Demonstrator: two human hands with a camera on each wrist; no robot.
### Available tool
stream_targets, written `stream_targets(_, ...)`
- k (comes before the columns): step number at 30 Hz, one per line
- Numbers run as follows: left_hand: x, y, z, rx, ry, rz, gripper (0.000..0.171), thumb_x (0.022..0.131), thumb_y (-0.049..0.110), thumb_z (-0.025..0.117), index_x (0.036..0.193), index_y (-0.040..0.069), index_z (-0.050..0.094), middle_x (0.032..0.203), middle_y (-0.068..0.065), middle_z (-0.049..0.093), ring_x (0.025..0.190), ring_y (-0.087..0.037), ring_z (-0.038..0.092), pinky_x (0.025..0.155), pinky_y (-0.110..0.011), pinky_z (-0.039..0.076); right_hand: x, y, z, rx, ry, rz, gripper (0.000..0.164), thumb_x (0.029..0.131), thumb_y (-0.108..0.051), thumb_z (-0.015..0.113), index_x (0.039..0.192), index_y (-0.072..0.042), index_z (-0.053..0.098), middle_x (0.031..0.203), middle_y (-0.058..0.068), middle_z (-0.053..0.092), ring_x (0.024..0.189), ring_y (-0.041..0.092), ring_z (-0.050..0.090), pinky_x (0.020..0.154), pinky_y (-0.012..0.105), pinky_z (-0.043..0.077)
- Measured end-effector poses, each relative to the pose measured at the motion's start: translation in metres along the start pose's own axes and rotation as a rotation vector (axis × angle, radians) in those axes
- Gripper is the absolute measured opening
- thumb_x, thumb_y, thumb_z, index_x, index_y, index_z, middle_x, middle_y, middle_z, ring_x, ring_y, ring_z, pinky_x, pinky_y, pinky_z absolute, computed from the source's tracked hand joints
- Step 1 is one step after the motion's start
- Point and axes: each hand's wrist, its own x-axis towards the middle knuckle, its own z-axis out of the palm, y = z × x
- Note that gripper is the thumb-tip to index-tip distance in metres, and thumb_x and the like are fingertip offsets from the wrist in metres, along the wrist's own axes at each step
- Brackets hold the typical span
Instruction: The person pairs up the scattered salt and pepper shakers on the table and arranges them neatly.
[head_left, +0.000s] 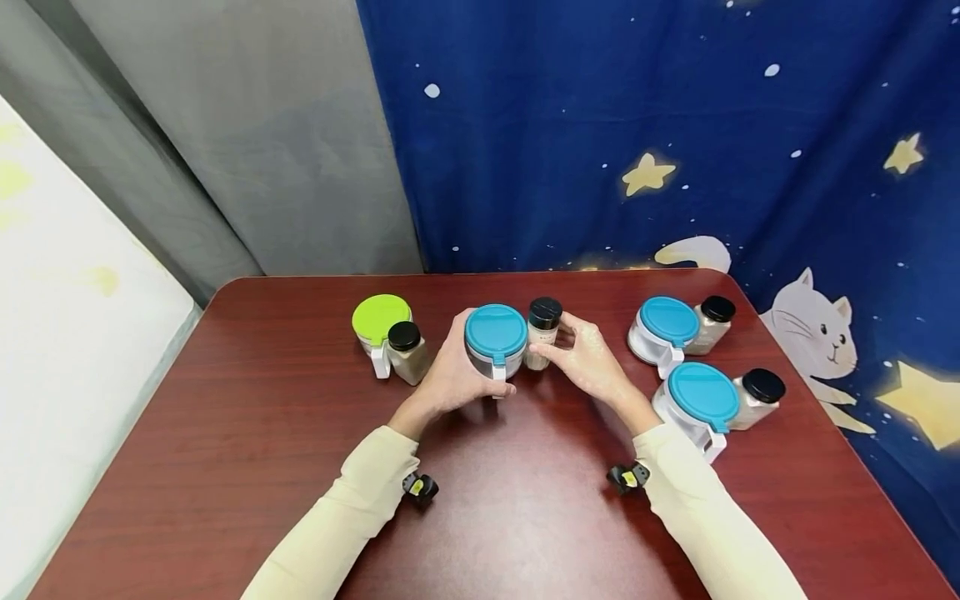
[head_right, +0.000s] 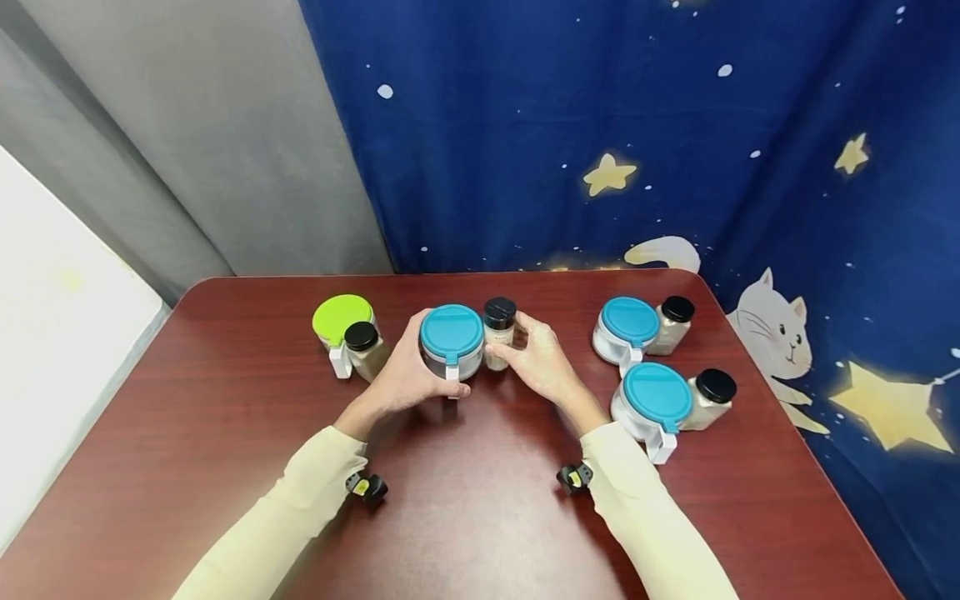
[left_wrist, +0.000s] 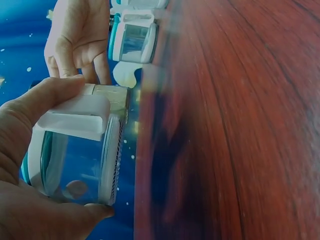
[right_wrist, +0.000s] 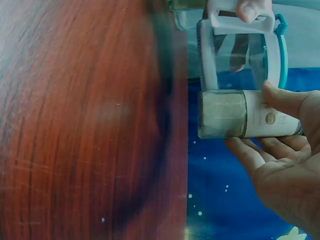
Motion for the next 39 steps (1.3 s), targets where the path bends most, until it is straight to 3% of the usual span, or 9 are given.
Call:
stream_targets(19,0.015,0.002,0.014,-0.086,-0.042,0.032,0.114,0.058,0.003,0.097,0.15,0.007,0.029,0.141,-0.012,0.048,0.127,-0.027,0.049,0.108,-0.048,0.038,-0.006,-0.004,-0.008,-0.008,0.107,0.042,0.046,0.089,-0.002,0.077,0.131,0.007,0.059,0.116,0.024,0.068,0.107,0.033,0.066,0.095,0.045,0.052)
stream_targets(25,0.021,0.002,0.018,-0.09,-0.054,0.049,0.114,0.059,0.004,0.097,0.15,0.006,0.029,0.142,-0.011,0.048,0.126,-0.026,0.049,0.107,-0.047,0.039,-0.005,-0.001,-0.009,-0.029,0.152,0.069,0.042,0.088,-0.001,0.077,0.126,0.004,0.062,0.109,0.02,0.07,0.099,0.03,0.067,0.087,0.036,0.054)
stream_targets(34,0.03,0.001,0.03,-0.106,-0.077,-0.002,0.116,0.056,0.003,0.099,0.15,0.007,0.03,0.141,-0.01,0.05,0.126,-0.025,0.05,0.108,-0.044,0.038,-0.007,0.007,-0.011,-0.028,0.219,0.128,0.042,0.088,-0.001,0.075,0.127,0.005,0.061,0.111,0.021,0.07,0.1,0.029,0.068,0.087,0.037,0.055)
stream_targets(39,0.035,0.008,0.034,-0.094,-0.081,0.01,0.116,0.057,0.004,0.099,0.15,0.005,0.031,0.139,-0.011,0.051,0.125,-0.025,0.051,0.108,-0.043,0.038,-0.005,0.011,-0.015,-0.02,0.249,0.125,0.039,0.089,0.0,0.074,0.125,0.008,0.061,0.112,0.024,0.07,0.102,0.031,0.068,0.087,0.033,0.054)
